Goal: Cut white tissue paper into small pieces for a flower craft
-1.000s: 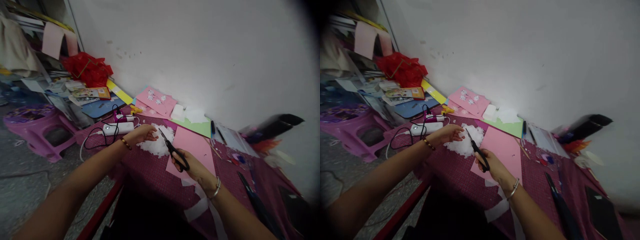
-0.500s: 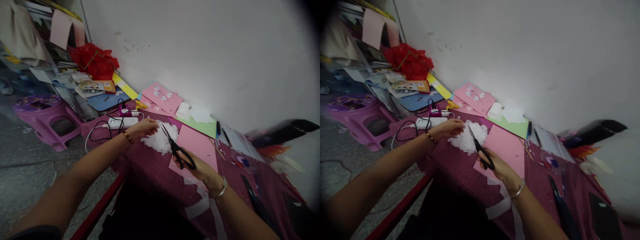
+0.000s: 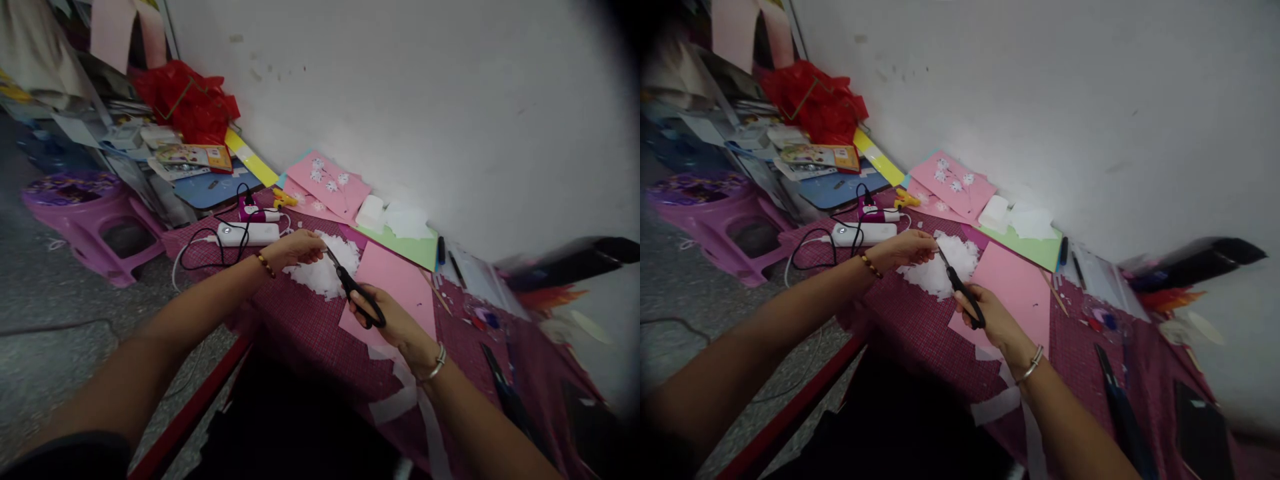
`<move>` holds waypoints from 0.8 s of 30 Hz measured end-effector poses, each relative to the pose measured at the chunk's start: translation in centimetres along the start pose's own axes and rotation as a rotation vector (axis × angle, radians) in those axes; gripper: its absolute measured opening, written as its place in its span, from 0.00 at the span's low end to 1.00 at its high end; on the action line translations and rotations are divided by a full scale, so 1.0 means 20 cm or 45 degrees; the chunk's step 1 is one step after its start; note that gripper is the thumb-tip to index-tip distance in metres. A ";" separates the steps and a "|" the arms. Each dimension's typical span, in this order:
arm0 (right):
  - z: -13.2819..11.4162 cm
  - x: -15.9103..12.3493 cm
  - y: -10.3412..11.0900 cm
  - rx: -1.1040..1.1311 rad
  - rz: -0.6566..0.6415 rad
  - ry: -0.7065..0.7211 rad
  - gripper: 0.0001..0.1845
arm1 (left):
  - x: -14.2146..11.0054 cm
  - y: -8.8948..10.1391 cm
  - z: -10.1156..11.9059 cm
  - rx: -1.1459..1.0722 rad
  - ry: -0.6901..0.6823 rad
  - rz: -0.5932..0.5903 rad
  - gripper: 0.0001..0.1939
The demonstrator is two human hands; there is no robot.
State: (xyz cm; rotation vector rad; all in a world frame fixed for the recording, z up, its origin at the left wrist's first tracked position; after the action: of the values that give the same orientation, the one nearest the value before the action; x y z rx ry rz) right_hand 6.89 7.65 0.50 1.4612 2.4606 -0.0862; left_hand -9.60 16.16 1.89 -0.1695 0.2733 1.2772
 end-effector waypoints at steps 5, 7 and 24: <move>-0.01 -0.02 -0.02 0.075 -0.065 -0.021 0.25 | 0.01 0.06 -0.03 0.024 -0.009 0.037 0.08; 0.00 -0.02 -0.02 0.122 -0.104 -0.038 0.27 | 0.02 0.09 -0.03 0.026 -0.046 0.078 0.02; -0.24 -0.74 0.43 0.227 0.423 0.347 0.23 | -0.10 -0.18 0.17 0.206 -0.329 -0.101 0.08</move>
State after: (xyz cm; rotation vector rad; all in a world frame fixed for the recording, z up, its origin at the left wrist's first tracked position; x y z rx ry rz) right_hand 20.10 0.15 9.77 2.0618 2.4213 -0.0419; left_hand -6.34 14.12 5.58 0.1215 0.1449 1.1786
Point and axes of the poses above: each hand's wrist, its own x-axis towards the middle knuckle, its own y-axis out of the back of the hand, z = x × y, the point moved 10 cm from there along x, towards the middle knuckle, and after that the axes turned 1 degree about -z, right-handed, at the moved point
